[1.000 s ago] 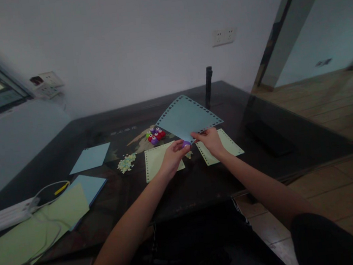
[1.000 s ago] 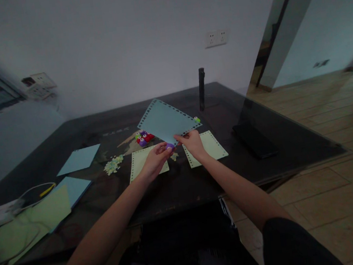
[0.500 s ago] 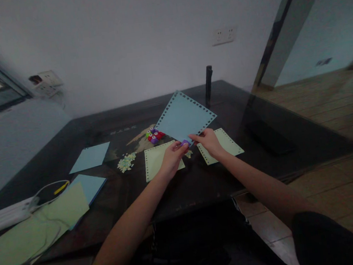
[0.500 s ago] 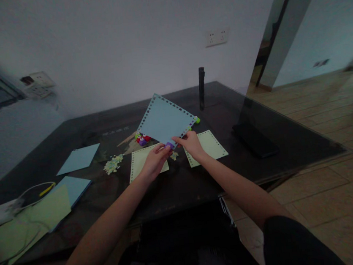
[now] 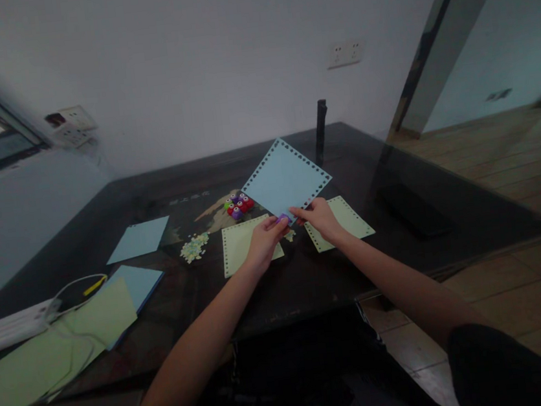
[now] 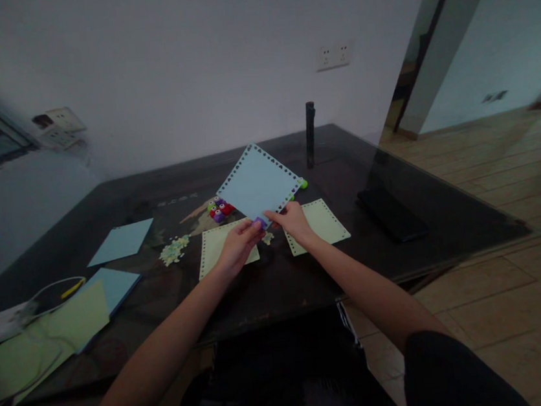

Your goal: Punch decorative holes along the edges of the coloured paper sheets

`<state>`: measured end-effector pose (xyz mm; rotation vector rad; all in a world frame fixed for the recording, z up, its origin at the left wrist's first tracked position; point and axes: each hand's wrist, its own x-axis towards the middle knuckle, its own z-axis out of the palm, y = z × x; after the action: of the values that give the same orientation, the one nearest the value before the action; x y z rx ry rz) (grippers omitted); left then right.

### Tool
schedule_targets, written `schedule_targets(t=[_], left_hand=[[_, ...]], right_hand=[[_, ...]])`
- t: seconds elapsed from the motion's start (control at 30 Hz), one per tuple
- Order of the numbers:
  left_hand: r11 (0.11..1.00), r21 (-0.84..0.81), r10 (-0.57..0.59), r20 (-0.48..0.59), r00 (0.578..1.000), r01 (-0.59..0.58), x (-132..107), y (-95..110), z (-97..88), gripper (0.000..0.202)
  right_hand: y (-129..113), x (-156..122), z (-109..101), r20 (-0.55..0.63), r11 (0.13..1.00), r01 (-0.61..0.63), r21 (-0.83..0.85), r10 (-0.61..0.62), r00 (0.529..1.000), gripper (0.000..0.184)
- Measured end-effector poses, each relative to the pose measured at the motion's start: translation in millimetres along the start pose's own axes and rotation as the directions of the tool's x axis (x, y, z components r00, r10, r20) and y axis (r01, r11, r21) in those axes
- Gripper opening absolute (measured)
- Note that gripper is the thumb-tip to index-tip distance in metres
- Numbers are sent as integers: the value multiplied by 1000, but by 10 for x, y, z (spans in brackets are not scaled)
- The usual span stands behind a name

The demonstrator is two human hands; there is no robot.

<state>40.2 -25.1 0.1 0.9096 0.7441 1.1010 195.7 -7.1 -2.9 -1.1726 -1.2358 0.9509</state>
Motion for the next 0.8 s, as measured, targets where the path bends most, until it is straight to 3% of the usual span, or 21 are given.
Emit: schedule_targets(t=[0.8], left_hand=[[999,32,-2,-5,1000,2,9,-13,-27,36]], right_hand=[[37,-41,50,25,1000,-26,3,26,999,31]])
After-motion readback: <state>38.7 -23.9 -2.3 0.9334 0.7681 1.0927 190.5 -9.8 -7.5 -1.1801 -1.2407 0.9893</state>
